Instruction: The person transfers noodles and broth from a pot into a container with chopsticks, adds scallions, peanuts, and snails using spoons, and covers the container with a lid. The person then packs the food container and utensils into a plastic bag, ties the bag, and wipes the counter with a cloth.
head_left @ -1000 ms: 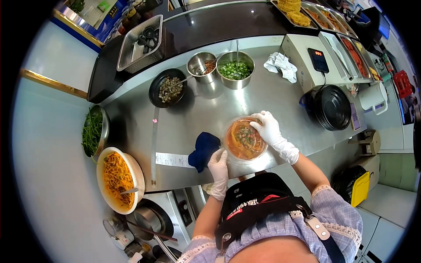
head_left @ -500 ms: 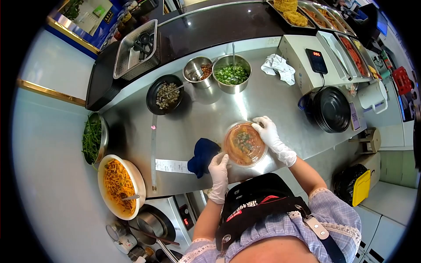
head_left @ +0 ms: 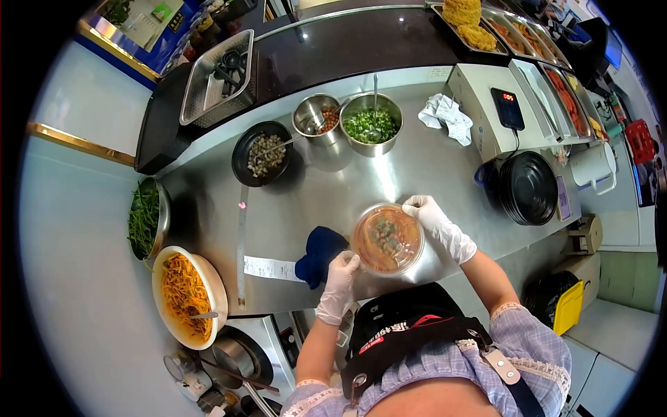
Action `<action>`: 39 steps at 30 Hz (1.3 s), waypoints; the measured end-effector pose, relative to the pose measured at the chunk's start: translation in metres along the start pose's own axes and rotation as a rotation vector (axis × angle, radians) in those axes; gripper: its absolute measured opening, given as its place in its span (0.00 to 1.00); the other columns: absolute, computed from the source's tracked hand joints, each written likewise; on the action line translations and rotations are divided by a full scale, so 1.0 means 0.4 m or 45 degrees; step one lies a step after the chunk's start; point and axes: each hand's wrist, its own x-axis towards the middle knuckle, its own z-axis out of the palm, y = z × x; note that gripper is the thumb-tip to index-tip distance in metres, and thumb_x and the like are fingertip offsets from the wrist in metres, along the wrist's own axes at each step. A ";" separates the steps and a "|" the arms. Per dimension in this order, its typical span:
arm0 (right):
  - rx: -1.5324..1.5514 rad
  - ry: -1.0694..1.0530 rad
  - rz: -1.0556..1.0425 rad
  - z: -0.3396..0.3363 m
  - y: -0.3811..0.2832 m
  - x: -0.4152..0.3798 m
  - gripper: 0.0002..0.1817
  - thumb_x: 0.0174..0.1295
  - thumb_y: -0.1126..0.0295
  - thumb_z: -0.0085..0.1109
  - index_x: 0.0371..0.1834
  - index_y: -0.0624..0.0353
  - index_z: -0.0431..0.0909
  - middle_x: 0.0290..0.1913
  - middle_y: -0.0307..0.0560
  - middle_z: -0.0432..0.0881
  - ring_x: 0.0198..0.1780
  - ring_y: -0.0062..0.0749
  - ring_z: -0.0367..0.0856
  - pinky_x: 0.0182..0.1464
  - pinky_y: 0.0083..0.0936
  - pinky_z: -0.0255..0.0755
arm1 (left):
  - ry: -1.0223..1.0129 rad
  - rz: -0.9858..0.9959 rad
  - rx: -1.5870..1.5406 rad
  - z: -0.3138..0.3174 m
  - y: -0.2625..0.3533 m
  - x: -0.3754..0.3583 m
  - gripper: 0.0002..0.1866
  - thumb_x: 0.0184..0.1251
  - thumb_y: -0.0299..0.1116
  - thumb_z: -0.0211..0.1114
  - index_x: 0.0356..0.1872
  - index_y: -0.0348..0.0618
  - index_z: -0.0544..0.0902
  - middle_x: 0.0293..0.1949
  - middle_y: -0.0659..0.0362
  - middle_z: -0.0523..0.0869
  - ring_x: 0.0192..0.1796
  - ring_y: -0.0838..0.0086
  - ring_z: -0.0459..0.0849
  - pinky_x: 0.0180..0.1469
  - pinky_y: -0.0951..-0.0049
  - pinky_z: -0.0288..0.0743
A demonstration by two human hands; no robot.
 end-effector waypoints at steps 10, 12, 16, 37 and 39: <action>-0.089 -0.046 0.028 -0.005 -0.005 0.012 0.08 0.59 0.69 0.60 0.32 0.64 0.80 0.28 0.41 0.80 0.33 0.23 0.75 0.40 0.23 0.71 | -0.007 0.016 0.483 0.005 0.128 0.127 0.19 0.66 0.39 0.64 0.49 0.33 0.77 0.37 0.60 0.81 0.36 0.79 0.79 0.41 0.77 0.75; -0.084 -0.057 0.032 -0.003 0.000 0.011 0.08 0.60 0.69 0.59 0.32 0.64 0.80 0.28 0.41 0.80 0.33 0.23 0.75 0.40 0.23 0.71 | -0.071 0.007 0.585 -0.023 0.117 0.147 0.19 0.65 0.38 0.65 0.48 0.33 0.78 0.37 0.60 0.81 0.36 0.78 0.79 0.42 0.77 0.75; -0.119 -0.034 0.018 0.000 -0.010 0.010 0.09 0.60 0.69 0.59 0.32 0.65 0.80 0.28 0.41 0.80 0.32 0.22 0.75 0.38 0.23 0.71 | -0.140 -0.101 0.430 -0.002 0.159 0.146 0.18 0.64 0.38 0.65 0.47 0.33 0.79 0.37 0.60 0.81 0.37 0.79 0.78 0.39 0.78 0.74; -0.074 -0.057 0.051 0.001 -0.032 0.000 0.08 0.61 0.70 0.58 0.33 0.65 0.80 0.29 0.39 0.80 0.32 0.21 0.74 0.38 0.21 0.71 | -0.362 -0.281 1.135 0.224 0.288 0.310 0.20 0.60 0.39 0.66 0.43 0.28 0.82 0.38 0.51 0.86 0.41 0.70 0.82 0.47 0.71 0.75; -0.084 -0.063 0.035 -0.001 -0.033 -0.001 0.08 0.61 0.71 0.58 0.33 0.66 0.79 0.29 0.39 0.80 0.32 0.21 0.74 0.38 0.21 0.71 | -0.398 -0.248 1.276 0.226 0.285 0.325 0.19 0.59 0.39 0.66 0.41 0.29 0.83 0.36 0.52 0.86 0.39 0.72 0.82 0.45 0.72 0.75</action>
